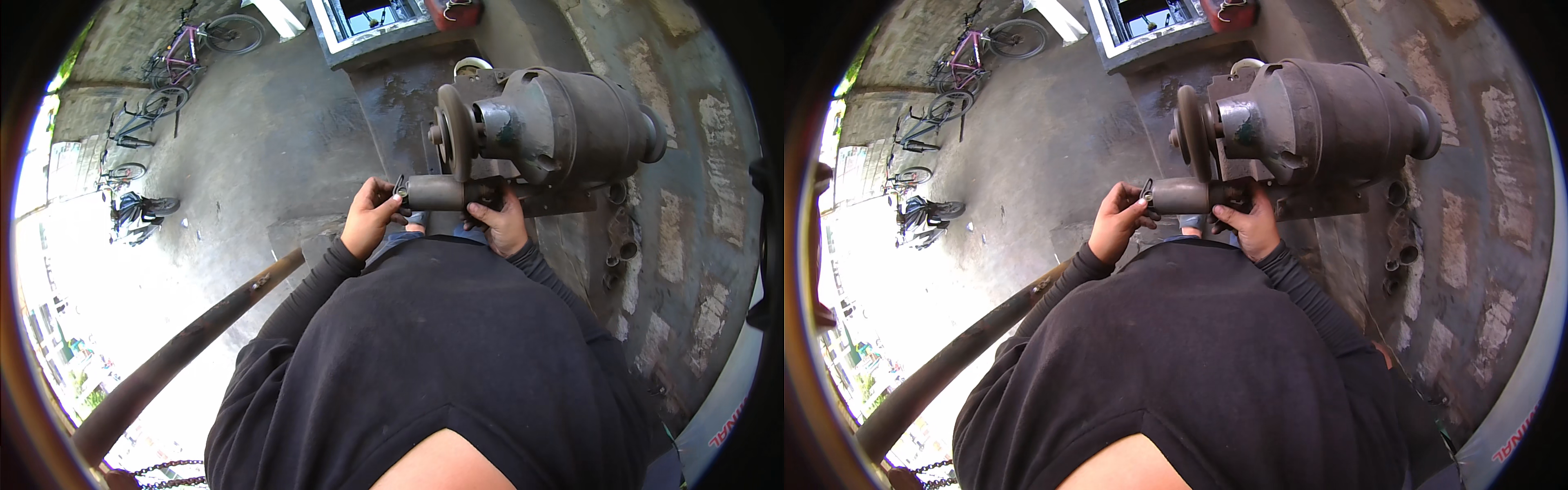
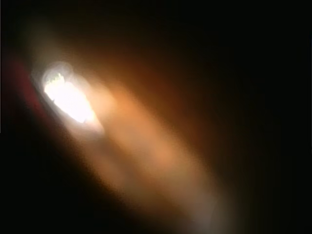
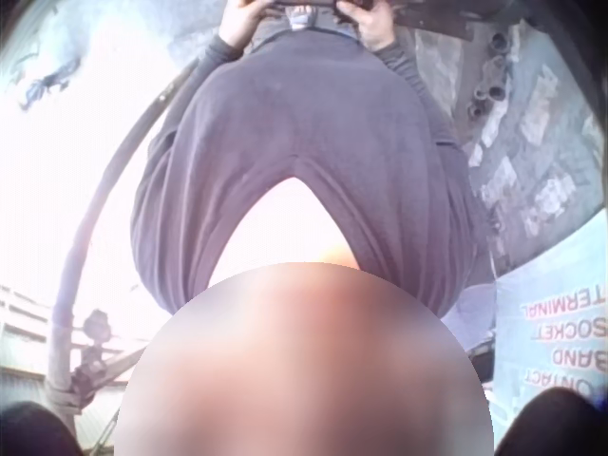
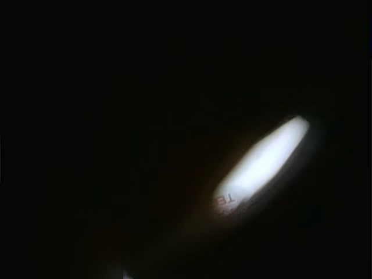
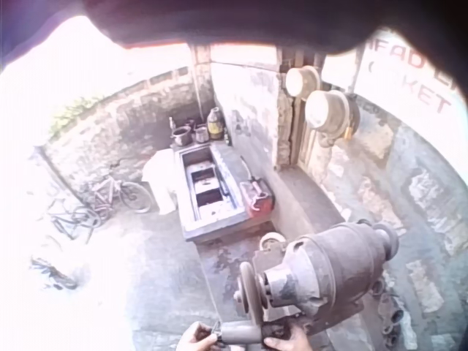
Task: The person disassembles a mechanical housing on a workbench, removes internal components, and then uses a bench grinder to clean the exterior of a cylindrical part. The person handles various metal parts and tools throughout the process.
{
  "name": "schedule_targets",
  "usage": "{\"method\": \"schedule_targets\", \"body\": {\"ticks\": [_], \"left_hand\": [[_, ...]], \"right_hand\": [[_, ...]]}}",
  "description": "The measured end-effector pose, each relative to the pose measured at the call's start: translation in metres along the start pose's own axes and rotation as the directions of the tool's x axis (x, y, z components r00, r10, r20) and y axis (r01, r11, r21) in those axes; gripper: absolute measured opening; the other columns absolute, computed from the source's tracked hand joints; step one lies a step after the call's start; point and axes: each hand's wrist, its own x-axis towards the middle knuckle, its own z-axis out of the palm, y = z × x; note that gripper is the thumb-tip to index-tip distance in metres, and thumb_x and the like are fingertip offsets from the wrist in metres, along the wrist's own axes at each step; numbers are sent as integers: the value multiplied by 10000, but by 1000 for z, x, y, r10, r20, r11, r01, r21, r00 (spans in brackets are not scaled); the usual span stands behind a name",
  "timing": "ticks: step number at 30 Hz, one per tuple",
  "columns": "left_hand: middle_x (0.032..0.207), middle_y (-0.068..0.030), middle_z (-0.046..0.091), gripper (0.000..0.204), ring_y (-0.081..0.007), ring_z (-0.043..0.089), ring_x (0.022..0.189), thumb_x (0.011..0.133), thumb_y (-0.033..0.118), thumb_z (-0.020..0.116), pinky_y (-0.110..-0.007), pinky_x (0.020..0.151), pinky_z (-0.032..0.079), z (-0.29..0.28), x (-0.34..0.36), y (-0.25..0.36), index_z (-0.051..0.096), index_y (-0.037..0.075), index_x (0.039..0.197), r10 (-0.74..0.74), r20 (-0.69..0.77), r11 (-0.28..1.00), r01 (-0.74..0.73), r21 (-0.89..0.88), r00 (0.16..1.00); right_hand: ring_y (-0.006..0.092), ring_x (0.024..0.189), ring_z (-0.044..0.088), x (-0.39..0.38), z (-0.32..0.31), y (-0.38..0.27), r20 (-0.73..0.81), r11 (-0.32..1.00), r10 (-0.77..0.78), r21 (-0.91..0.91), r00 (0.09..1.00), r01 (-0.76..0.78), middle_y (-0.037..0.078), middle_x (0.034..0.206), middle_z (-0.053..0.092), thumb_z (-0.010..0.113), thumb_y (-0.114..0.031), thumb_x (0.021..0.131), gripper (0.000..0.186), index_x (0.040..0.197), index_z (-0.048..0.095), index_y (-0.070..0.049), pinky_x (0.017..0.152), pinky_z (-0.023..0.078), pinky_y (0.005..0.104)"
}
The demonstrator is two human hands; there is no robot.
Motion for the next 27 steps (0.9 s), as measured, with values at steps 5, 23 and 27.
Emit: {"method": "schedule_targets", "body": {"ticks": [5, 23, 27], "left_hand": [[938, -96, 604, 155, -160, 610, 847, 914, 15, 577, -297, 713, 535, 3, -3, -3, 459, -1, 1015, 180, 93, 980, -186, 65, 979], [994, -73, 607, 172, -133, 586, 968, 861, -73, 603, -295, 883, 473, -5, -8, -22, 497, -1, 977, 320, 13, 939, -319, 130, 947], [944, -80, 626, 153, -142, 620, 892, 874, -54, 599, -286, 811, 511, 14, 3, -16, 498, -10, 980, 274, 54, 946, -280, 161, 960]], "right_hand": [[199, 884, 638, -9, 0, -6, -3, 991, 1, 135, 1000, -1, 109, 1015, 631, 665, 31, 823, 383, 1162, 496, -21, 679, 567, 349], [149, 951, 606, 3, -1, 3, -5, 958, -176, -231, 984, 170, 69, 1067, 619, 722, -27, 816, 477, 1238, 501, 1, 783, 536, 285], [153, 886, 616, -7, -16, 1, -79, 1000, -8, 30, 997, 10, 74, 1025, 635, 710, -47, 833, 463, 1242, 499, 1, 709, 533, 291]]}}
